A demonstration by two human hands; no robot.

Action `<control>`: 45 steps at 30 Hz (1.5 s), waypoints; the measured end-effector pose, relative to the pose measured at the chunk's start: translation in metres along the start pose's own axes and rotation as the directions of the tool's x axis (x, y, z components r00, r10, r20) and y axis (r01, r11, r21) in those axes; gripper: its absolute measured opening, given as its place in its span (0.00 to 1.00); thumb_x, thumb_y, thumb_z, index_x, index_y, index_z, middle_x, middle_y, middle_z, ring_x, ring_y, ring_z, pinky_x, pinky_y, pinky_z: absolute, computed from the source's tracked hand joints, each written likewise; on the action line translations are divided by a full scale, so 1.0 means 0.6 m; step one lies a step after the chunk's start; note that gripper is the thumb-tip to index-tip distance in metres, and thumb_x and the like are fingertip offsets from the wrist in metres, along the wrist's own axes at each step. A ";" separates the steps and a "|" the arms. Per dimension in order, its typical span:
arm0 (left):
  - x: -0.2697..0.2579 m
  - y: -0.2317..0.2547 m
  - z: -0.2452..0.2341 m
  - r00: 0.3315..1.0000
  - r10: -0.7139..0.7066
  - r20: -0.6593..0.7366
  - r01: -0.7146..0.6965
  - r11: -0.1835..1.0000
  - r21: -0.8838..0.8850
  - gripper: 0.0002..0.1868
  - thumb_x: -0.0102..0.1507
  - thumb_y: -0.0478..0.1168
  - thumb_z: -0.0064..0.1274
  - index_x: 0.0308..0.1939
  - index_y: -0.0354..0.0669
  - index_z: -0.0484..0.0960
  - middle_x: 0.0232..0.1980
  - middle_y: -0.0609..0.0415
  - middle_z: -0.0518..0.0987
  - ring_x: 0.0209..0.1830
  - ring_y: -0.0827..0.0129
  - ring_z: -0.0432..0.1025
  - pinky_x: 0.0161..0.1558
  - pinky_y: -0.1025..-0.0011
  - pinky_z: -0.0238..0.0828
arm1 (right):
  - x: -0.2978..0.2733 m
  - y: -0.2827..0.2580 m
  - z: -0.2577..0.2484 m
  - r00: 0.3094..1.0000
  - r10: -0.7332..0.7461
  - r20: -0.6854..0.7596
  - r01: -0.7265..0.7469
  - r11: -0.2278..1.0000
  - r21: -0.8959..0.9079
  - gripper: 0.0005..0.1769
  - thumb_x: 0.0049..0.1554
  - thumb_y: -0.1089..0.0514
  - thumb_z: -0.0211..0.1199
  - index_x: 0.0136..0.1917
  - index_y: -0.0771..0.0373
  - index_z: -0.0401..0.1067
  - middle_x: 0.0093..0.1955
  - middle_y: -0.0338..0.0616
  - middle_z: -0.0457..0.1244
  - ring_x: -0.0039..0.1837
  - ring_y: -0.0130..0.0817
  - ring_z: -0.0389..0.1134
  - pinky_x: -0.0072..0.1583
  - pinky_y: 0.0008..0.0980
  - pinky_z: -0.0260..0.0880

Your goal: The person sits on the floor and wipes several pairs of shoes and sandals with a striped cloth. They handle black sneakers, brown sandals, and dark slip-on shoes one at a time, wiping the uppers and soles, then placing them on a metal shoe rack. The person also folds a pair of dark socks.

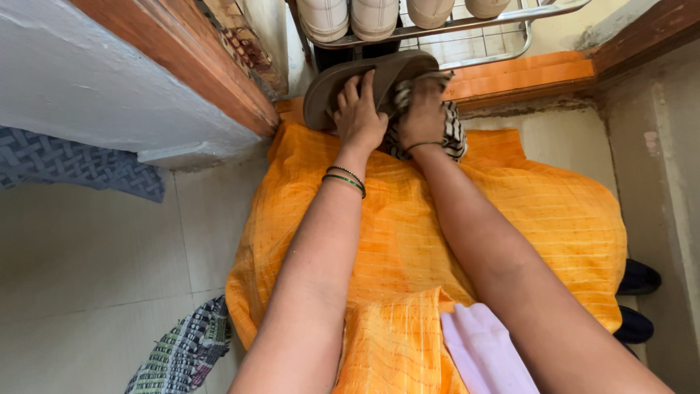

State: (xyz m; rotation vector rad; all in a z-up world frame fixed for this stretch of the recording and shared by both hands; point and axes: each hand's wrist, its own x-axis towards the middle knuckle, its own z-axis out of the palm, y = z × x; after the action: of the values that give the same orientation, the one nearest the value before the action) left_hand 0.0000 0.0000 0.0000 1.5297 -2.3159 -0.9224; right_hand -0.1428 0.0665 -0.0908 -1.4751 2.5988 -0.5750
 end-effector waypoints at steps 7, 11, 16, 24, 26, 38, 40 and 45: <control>-0.011 -0.003 -0.008 0.997 0.038 -0.070 -0.042 0.998 -0.056 0.44 0.54 0.38 0.64 0.72 0.58 0.62 0.74 0.52 0.59 0.74 0.52 0.54 0.67 0.44 0.55 | 0.046 0.084 0.036 0.984 0.053 -0.173 -0.017 0.978 0.207 0.14 0.58 0.60 0.60 0.58 0.63 0.72 0.59 0.58 0.65 0.64 0.59 0.64 0.66 0.51 0.65; -0.013 -0.010 -0.016 0.994 0.058 -0.095 -0.063 0.997 -0.048 0.42 0.52 0.38 0.66 0.69 0.59 0.66 0.70 0.54 0.65 0.72 0.55 0.59 0.68 0.45 0.55 | 0.051 0.063 -0.057 0.936 0.154 -0.315 0.029 0.862 0.505 0.14 0.60 0.59 0.58 0.59 0.66 0.69 0.56 0.58 0.65 0.60 0.55 0.68 0.64 0.46 0.68; -0.005 -0.011 -0.004 0.995 0.069 -0.077 -0.070 0.998 -0.008 0.35 0.55 0.40 0.67 0.65 0.51 0.71 0.65 0.54 0.71 0.70 0.51 0.60 0.66 0.46 0.59 | -0.020 -0.102 -0.120 0.852 -0.366 -0.376 0.448 0.880 0.159 0.21 0.55 0.54 0.61 0.61 0.63 0.70 0.62 0.54 0.64 0.64 0.57 0.64 0.63 0.51 0.62; -0.020 -0.009 -0.009 0.986 0.163 -0.038 -0.163 0.986 0.023 0.33 0.50 0.40 0.68 0.60 0.53 0.78 0.63 0.54 0.70 0.68 0.53 0.59 0.66 0.47 0.56 | 0.033 -0.050 -0.145 0.967 0.017 -0.255 0.058 0.957 0.285 0.11 0.61 0.56 0.61 0.56 0.62 0.74 0.59 0.55 0.64 0.62 0.57 0.62 0.62 0.49 0.63; -0.010 -0.021 -0.001 0.993 0.116 -0.023 -0.116 0.993 -0.005 0.33 0.51 0.42 0.67 0.60 0.53 0.78 0.65 0.54 0.69 0.68 0.52 0.58 0.65 0.49 0.57 | 0.024 -0.041 -0.146 0.965 -0.099 -0.244 0.165 0.949 0.268 0.10 0.60 0.60 0.60 0.55 0.63 0.74 0.57 0.54 0.65 0.62 0.57 0.62 0.64 0.50 0.63; -0.008 -0.036 0.003 0.991 0.127 0.045 -0.128 0.992 0.016 0.34 0.51 0.47 0.67 0.63 0.54 0.78 0.69 0.55 0.66 0.70 0.51 0.56 0.67 0.48 0.55 | 0.036 -0.011 -0.119 0.925 -0.114 -0.362 0.182 0.970 0.160 0.10 0.55 0.63 0.64 0.52 0.63 0.72 0.54 0.56 0.63 0.57 0.59 0.61 0.58 0.52 0.64; -0.003 -0.035 0.008 0.991 0.119 0.065 -0.120 0.993 0.010 0.35 0.52 0.47 0.67 0.63 0.54 0.77 0.68 0.55 0.66 0.70 0.51 0.56 0.67 0.48 0.55 | 0.028 -0.037 -0.110 0.940 -0.194 -0.279 0.240 0.961 0.141 0.07 0.56 0.64 0.62 0.50 0.59 0.73 0.55 0.51 0.64 0.59 0.55 0.63 0.61 0.51 0.65; 0.021 -0.066 0.044 0.994 0.109 -0.015 -0.110 0.994 -0.020 0.24 0.66 0.47 0.56 0.67 0.54 0.78 0.75 0.56 0.67 0.73 0.50 0.60 0.70 0.49 0.60 | -0.032 -0.110 -0.102 0.851 -0.427 -0.305 0.503 0.830 0.241 0.15 0.50 0.65 0.63 0.52 0.63 0.73 0.55 0.57 0.63 0.57 0.59 0.61 0.57 0.52 0.63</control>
State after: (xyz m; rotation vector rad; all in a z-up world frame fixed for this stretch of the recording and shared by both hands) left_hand 0.0113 -0.0118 -0.0467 1.3812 -2.3468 -0.9028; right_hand -0.0960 0.0692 -0.0117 -2.0370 2.1298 -1.2265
